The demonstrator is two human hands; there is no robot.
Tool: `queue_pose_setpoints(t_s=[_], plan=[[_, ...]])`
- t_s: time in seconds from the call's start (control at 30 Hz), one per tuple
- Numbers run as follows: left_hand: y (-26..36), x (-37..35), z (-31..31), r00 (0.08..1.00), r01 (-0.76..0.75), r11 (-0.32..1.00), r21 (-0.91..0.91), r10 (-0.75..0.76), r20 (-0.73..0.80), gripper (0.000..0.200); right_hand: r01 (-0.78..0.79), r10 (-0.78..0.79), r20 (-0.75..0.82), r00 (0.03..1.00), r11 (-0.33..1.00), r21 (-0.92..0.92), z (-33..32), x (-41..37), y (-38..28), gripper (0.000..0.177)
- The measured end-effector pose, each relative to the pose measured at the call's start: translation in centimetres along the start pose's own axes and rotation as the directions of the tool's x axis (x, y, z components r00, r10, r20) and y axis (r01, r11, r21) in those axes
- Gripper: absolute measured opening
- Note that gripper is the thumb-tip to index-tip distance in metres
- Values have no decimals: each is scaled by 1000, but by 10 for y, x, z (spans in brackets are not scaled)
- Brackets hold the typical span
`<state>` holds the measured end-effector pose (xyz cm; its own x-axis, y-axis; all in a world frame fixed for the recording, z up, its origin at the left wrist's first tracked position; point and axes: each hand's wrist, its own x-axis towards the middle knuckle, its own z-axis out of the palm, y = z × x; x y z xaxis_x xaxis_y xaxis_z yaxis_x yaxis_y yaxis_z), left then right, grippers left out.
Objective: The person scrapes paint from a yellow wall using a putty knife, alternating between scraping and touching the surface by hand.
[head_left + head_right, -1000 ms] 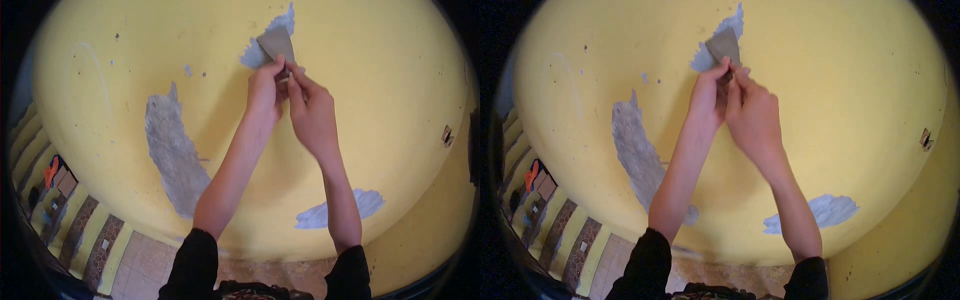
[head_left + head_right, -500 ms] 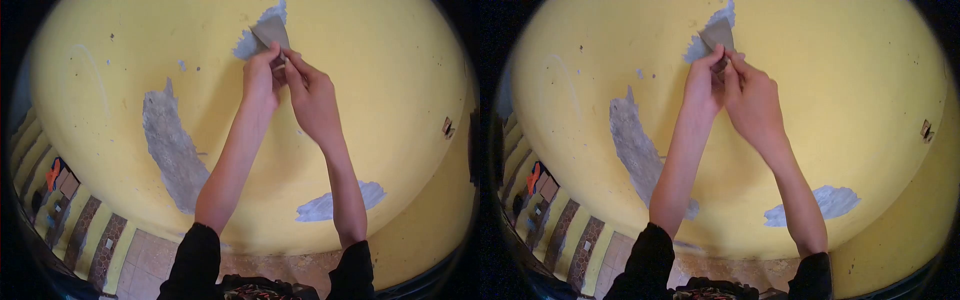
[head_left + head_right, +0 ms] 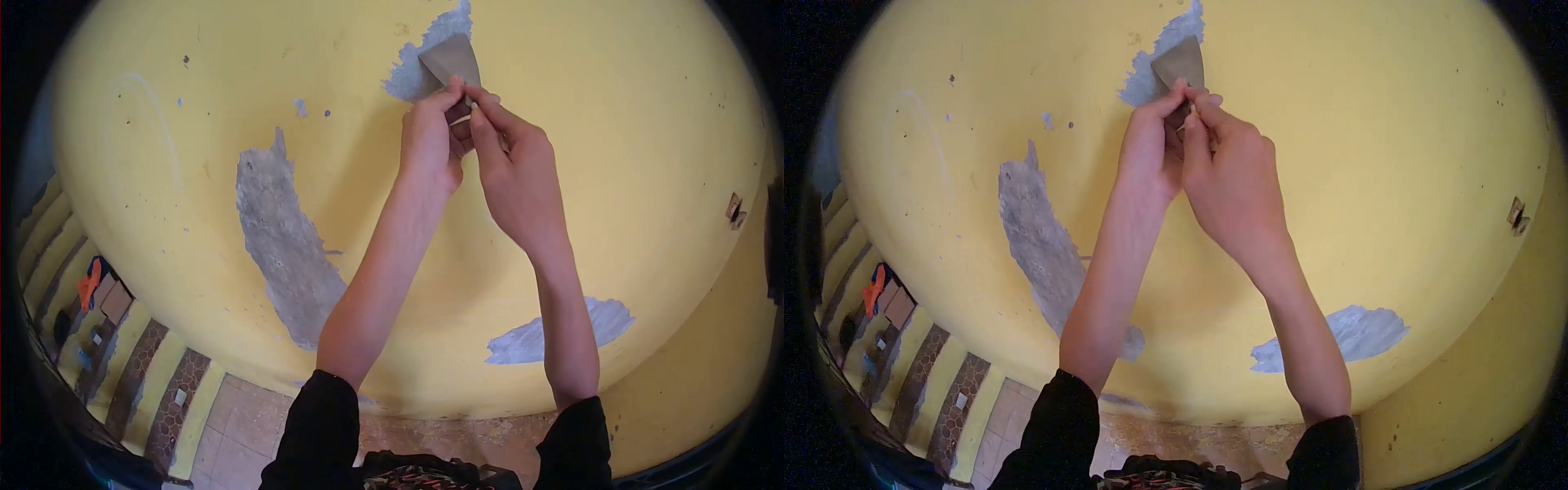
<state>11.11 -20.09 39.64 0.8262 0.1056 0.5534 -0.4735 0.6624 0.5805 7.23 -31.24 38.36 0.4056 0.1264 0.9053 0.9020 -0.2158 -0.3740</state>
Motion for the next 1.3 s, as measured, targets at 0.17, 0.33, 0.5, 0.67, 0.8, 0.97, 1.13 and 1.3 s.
queue_pose_setpoints(t_s=[0.17,0.33,0.5,0.67,0.8,0.97,1.13,1.3], plan=[[2,2,-3,999,-21,999,30,20,41,25,-9,10,15,1000,1000,-6,3,2,4,36],[5,-2,0,999,-33,998,52,34,-17,25,-21,20,-9,1000,1000,-17,4,-2,1,36],[-2,-5,-3,1000,-4,997,76,7,-31,24,-86,86,27,996,996,-14,2,-6,0,36],[5,-9,11,998,-5,998,59,8,-55,22,-47,47,-2,999,999,-22,-1,-3,-4,35],[2,-14,13,999,8,998,62,-6,-32,18,-30,30,-28,999,1000,9,-2,-8,4,34],[-5,4,9,999,-49,996,78,48,6,23,-158,158,3,987,984,-79,-4,2,1,33],[-3,10,8,998,-62,995,79,63,-13,25,-115,117,18,993,990,-76,-3,12,8,33],[2,6,11,1000,-24,999,27,23,21,24,-67,67,10,998,998,-22,-7,12,5,34]])
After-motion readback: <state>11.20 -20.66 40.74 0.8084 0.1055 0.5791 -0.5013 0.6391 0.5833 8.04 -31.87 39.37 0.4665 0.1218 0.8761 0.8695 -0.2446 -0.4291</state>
